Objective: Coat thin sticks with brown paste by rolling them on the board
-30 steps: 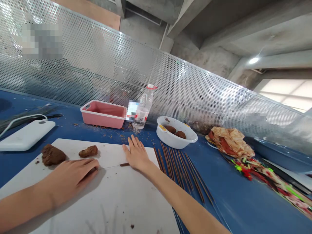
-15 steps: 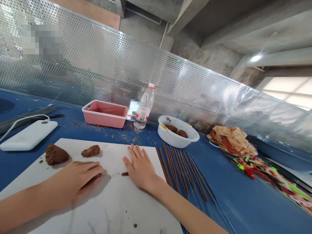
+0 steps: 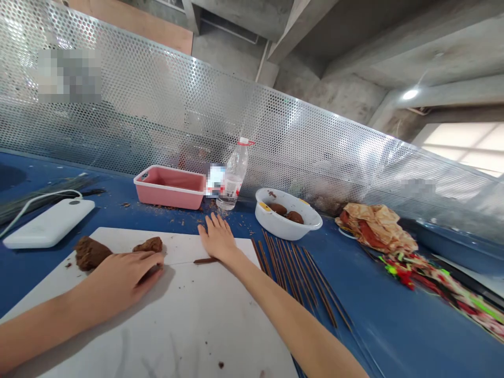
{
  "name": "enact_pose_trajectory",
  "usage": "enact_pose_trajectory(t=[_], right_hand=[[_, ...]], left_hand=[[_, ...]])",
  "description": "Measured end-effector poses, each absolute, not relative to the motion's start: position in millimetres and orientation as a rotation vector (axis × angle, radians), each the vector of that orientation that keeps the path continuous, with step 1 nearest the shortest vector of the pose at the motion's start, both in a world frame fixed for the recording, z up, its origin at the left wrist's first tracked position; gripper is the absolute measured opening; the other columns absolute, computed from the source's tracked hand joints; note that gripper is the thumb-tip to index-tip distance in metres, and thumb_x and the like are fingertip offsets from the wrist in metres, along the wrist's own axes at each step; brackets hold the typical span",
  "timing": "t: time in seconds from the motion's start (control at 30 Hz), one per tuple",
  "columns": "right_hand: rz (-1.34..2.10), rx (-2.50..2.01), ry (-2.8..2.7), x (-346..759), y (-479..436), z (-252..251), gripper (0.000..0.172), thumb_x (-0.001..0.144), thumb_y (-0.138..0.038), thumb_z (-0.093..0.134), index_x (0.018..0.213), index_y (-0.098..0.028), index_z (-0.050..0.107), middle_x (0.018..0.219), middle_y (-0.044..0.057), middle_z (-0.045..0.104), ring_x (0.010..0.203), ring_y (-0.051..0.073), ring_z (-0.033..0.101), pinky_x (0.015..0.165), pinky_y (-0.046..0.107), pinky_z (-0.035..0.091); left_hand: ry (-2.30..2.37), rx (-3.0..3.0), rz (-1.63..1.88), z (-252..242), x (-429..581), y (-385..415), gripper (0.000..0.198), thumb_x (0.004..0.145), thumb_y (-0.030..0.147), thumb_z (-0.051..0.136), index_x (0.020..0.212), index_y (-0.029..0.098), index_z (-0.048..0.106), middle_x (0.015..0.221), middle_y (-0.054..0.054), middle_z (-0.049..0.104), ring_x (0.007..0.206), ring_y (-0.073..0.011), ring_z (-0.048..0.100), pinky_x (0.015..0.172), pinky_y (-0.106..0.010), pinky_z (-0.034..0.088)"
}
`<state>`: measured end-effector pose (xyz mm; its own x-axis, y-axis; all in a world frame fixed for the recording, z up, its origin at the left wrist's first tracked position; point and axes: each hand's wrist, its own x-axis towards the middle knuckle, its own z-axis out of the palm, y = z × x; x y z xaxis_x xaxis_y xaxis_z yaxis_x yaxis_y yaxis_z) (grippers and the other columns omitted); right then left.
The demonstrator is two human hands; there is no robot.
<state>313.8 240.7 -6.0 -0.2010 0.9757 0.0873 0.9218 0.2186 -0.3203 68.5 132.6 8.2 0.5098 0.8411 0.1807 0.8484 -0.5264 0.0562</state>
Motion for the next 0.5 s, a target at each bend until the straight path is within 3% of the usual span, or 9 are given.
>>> enact_pose_trajectory(t=[0.27, 0.5], right_hand=[[0.361, -1.667, -2.337, 319, 210, -2, 0.07, 0.114, -0.054, 0.027, 0.17, -0.015, 0.038, 0.178, 0.009, 0.031, 0.167, 0.023, 0.024, 0.136, 0.042, 0.018], [0.433, -1.727, -2.402, 323, 138, -1, 0.073, 0.113, -0.056, 0.021, 0.175, -0.016, 0.022, 0.182, 0.001, 0.012, 0.17, 0.021, 0.007, 0.138, 0.043, 0.008]], left_hand=[[-1.548, -2.638, -0.306, 8, 68, 136, 0.03, 0.108, 0.025, 0.041, 0.091, 0.023, 0.065, 0.091, -0.007, 0.078, 0.084, -0.0288, 0.075, 0.063, -0.036, 0.039], [-1.118, -2.919, -0.297, 11, 71, 125, 0.022, 0.104, 0.016, 0.05, 0.087, 0.023, 0.061, 0.081, -0.001, 0.073, 0.072, -0.0224, 0.071, 0.06, -0.037, 0.032]])
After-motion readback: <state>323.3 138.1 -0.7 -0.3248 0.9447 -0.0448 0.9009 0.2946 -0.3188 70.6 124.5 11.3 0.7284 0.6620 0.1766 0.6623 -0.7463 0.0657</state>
